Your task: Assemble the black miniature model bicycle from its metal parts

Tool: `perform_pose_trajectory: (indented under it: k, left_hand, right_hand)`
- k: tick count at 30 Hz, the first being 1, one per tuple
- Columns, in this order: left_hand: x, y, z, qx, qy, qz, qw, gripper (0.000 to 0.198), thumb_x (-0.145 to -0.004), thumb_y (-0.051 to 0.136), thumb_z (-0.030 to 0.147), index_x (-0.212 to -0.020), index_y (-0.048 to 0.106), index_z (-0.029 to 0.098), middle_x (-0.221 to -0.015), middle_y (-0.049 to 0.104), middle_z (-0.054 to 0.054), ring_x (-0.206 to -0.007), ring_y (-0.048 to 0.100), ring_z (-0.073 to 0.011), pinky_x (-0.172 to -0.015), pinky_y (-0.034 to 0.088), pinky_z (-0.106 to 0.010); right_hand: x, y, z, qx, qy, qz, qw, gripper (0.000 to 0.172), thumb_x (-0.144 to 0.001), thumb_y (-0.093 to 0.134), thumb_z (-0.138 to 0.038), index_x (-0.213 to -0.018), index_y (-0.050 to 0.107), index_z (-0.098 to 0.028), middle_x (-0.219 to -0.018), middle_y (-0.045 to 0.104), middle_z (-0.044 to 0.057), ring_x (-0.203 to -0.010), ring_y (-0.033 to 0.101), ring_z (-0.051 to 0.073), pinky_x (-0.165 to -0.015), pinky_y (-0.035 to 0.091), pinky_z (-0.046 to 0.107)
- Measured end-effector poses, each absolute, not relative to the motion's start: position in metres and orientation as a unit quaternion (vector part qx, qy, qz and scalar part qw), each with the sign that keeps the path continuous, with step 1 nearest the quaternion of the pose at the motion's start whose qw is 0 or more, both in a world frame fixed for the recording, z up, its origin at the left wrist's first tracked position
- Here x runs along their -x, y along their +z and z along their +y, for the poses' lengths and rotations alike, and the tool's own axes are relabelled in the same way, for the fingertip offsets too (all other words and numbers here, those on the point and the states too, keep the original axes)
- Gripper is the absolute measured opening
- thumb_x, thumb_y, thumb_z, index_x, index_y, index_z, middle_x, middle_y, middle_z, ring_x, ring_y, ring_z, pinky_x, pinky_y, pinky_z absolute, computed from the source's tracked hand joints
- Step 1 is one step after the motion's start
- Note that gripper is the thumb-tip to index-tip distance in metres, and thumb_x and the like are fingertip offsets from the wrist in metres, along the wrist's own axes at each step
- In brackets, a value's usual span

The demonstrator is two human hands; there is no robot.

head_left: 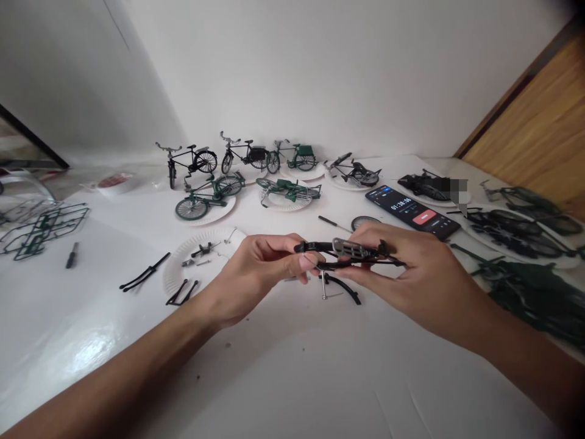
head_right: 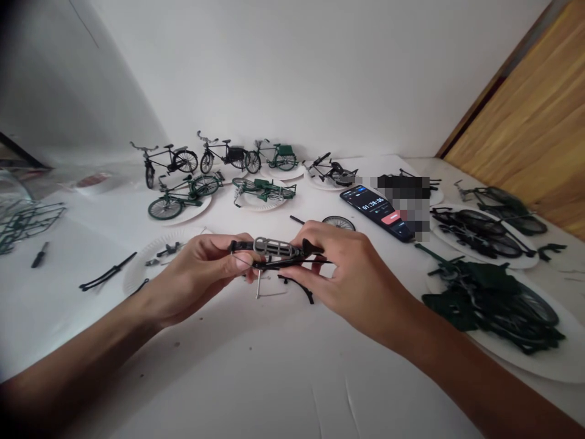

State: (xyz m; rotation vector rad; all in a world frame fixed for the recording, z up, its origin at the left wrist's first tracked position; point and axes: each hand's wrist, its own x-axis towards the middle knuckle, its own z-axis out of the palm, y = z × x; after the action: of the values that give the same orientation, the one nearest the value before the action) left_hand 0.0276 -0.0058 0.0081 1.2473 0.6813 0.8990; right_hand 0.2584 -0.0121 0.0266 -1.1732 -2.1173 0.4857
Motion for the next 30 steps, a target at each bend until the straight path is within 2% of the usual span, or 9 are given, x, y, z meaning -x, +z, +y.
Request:
perform_pose_trajectory:
  k: [3,7,14,20,25,27,30]
  left_hand:
    - [-0.027,0.011,-0.007,-0.595,0.409,0.299,0.624,0.011,-0.091,0.072,0.024,-0.09,0.08,0.017,-0.085,0.068,-0.004,-0.083,0.063,-0.013,-0.079,0.053,-0.025]
    - [-0.031,0.013,-0.009,-0.611,0.428,0.319,0.584,0.014,-0.085,0.076,0.015,-0.098,0.079,0.019,-0.092,0.072,-0.005,-0.087,0.067,-0.0164,-0.079,0.057,-0.029]
    - [-0.038,0.008,-0.017,-0.644,0.52,0.323,0.46,0.012,-0.085,0.074,0.011,-0.092,0.079,0.02,-0.093,0.074,-0.006,-0.083,0.064,-0.0164,-0.076,0.054,-0.032]
    - [-0.04,0.008,-0.021,-0.649,0.532,0.337,0.426,0.016,-0.085,0.073,0.01,-0.094,0.079,0.021,-0.088,0.073,-0.004,-0.08,0.064,-0.015,-0.074,0.055,-0.031]
    - [-0.041,0.008,-0.019,-0.635,0.521,0.375,0.43,0.008,-0.083,0.076,0.015,-0.089,0.078,0.019,-0.086,0.073,-0.005,-0.082,0.068,-0.0176,-0.074,0.059,-0.032]
    - [-0.04,0.008,-0.018,-0.62,0.512,0.393,0.446,0.004,-0.082,0.078,0.017,-0.086,0.077,0.018,-0.09,0.075,-0.005,-0.082,0.07,-0.0182,-0.072,0.061,-0.03]
    - [-0.039,0.009,-0.017,-0.599,0.507,0.41,0.464,0.003,-0.082,0.078,0.018,-0.084,0.076,0.017,-0.093,0.076,-0.005,-0.084,0.072,-0.018,-0.07,0.061,-0.027]
  right_hand:
    - [-0.26,0.025,-0.012,0.455,0.178,-0.8,0.348,0.018,-0.084,0.075,-0.035,-0.083,0.06,-0.026,-0.084,0.062,-0.002,-0.074,0.058,0.016,-0.066,0.046,0.028]
    - [-0.259,0.023,-0.012,0.477,0.168,-0.786,0.355,0.019,-0.085,0.073,-0.036,-0.083,0.057,-0.027,-0.084,0.063,-0.001,-0.074,0.059,0.017,-0.066,0.048,0.029]
    - [-0.252,0.022,-0.015,0.458,0.109,-0.795,0.382,0.016,-0.087,0.073,-0.034,-0.084,0.059,-0.027,-0.09,0.067,0.0,-0.081,0.063,0.019,-0.074,0.05,0.032]
    - [-0.251,0.019,-0.014,0.497,0.108,-0.764,0.397,0.02,-0.083,0.076,-0.039,-0.091,0.065,-0.025,-0.101,0.073,0.003,-0.095,0.068,0.025,-0.082,0.053,0.036]
    - [-0.247,0.019,-0.01,0.504,0.152,-0.755,0.39,0.023,-0.08,0.079,-0.035,-0.093,0.065,-0.024,-0.097,0.072,0.002,-0.092,0.067,0.024,-0.084,0.052,0.035]
    - [-0.247,0.019,-0.007,0.511,0.16,-0.754,0.381,0.026,-0.078,0.08,-0.036,-0.096,0.065,-0.024,-0.101,0.071,0.004,-0.097,0.066,0.025,-0.088,0.052,0.037]
    - [-0.252,0.02,-0.005,0.538,0.138,-0.741,0.379,0.047,-0.075,0.082,-0.039,-0.114,0.061,-0.025,-0.119,0.067,0.008,-0.111,0.063,0.031,-0.095,0.05,0.042]
